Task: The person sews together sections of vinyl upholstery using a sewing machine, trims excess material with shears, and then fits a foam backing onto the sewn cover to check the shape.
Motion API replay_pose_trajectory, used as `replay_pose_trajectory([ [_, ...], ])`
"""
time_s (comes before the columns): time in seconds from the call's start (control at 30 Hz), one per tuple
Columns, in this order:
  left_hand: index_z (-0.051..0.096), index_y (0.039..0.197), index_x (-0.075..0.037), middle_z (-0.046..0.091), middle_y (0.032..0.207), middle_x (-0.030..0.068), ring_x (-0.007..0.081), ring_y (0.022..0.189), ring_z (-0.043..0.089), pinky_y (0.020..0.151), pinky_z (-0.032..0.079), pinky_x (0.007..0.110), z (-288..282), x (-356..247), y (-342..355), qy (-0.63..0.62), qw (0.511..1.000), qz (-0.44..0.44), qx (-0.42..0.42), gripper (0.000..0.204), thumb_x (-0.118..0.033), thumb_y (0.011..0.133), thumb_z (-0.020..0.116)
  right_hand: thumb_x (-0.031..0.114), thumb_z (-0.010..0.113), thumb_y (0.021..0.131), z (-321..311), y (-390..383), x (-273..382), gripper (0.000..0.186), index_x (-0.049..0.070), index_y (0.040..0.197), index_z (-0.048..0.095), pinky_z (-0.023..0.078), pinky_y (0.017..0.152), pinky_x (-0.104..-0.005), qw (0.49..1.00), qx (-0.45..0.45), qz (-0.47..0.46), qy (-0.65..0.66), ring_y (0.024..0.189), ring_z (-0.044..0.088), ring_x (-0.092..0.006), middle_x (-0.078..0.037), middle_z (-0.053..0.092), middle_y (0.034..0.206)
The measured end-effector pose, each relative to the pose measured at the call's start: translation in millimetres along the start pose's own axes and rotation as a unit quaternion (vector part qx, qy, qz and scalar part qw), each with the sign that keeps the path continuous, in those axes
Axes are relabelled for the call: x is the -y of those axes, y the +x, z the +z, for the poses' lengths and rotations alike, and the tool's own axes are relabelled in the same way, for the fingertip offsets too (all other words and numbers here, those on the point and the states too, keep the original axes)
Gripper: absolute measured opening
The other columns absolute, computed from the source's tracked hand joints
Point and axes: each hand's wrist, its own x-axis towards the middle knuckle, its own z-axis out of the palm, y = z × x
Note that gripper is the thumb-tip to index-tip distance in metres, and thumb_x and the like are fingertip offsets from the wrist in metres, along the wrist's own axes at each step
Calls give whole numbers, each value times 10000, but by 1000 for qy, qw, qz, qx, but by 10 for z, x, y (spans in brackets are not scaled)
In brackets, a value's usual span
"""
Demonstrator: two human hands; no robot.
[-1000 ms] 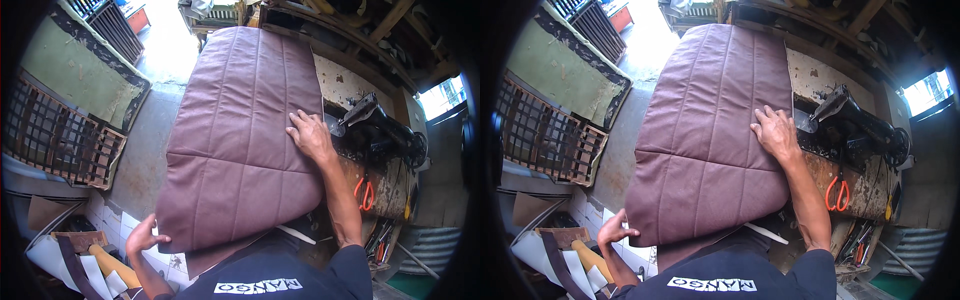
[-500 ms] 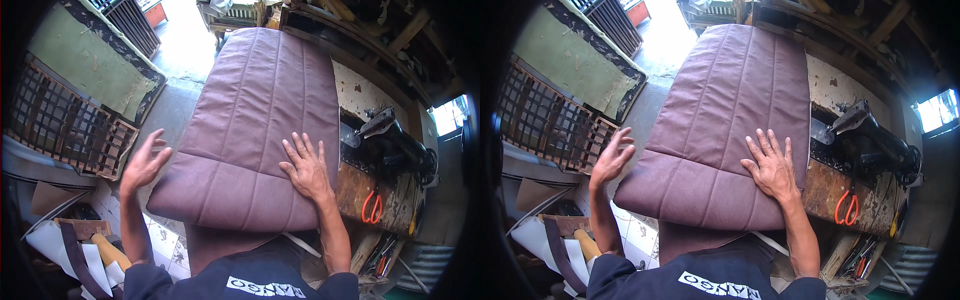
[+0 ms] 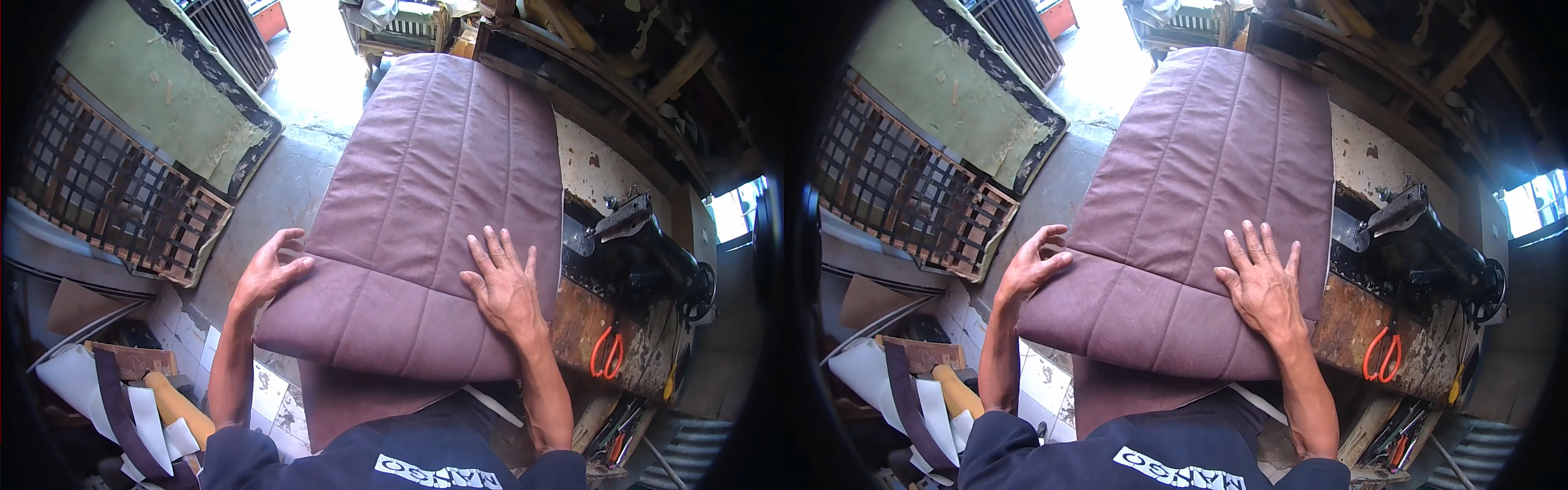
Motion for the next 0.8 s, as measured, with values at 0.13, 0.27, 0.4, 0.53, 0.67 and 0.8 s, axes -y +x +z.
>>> replay_pose_trajectory([
  [0.13,626,1346,51,712,1170,191,217,1080,686,938,546,360,12,-87,244,81,997,-5,-13,632,-407,941,786,587,489,1048,166,44,241,642,177,1538,548,175,1214,-748,998,1,-67,11,1563,343,-340,-113,430,1660],
  [0.27,692,1194,88,749,1082,122,158,966,692,862,553,320,82,-226,276,15,999,-31,12,468,-319,975,762,636,467,1035,192,6,230,684,182,1540,548,153,1227,-736,998,-5,-59,16,1569,334,-326,-110,434,1658],
  [0.4,713,1121,72,743,993,36,81,875,641,771,531,277,176,17,272,-85,996,3,-29,339,-236,990,762,700,451,1008,179,-46,224,755,186,1556,530,126,1249,-709,997,-8,-77,8,1579,314,-308,-81,425,1667],
  [0.53,712,1048,45,717,924,11,65,823,619,727,513,266,197,57,271,-89,995,31,-32,298,-243,989,765,726,438,997,115,-157,55,800,191,1589,482,108,1274,-672,996,18,-80,-21,1596,274,-275,-33,394,1689],
  [0.67,711,974,9,682,836,-24,47,756,575,672,479,252,169,83,286,-77,996,29,-43,251,-237,997,752,723,406,1007,26,-357,-194,807,200,1622,426,111,1290,-634,999,29,3,-34,1608,240,-267,-24,347,1712],
  [0.8,670,870,-5,612,788,-57,35,718,495,636,425,253,332,-76,267,-78,994,64,-47,258,-215,1005,735,657,444,1036,42,-590,-365,731,168,1577,499,170,1278,-624,993,-60,72,-66,1574,325,-295,-65,424,1670],
])
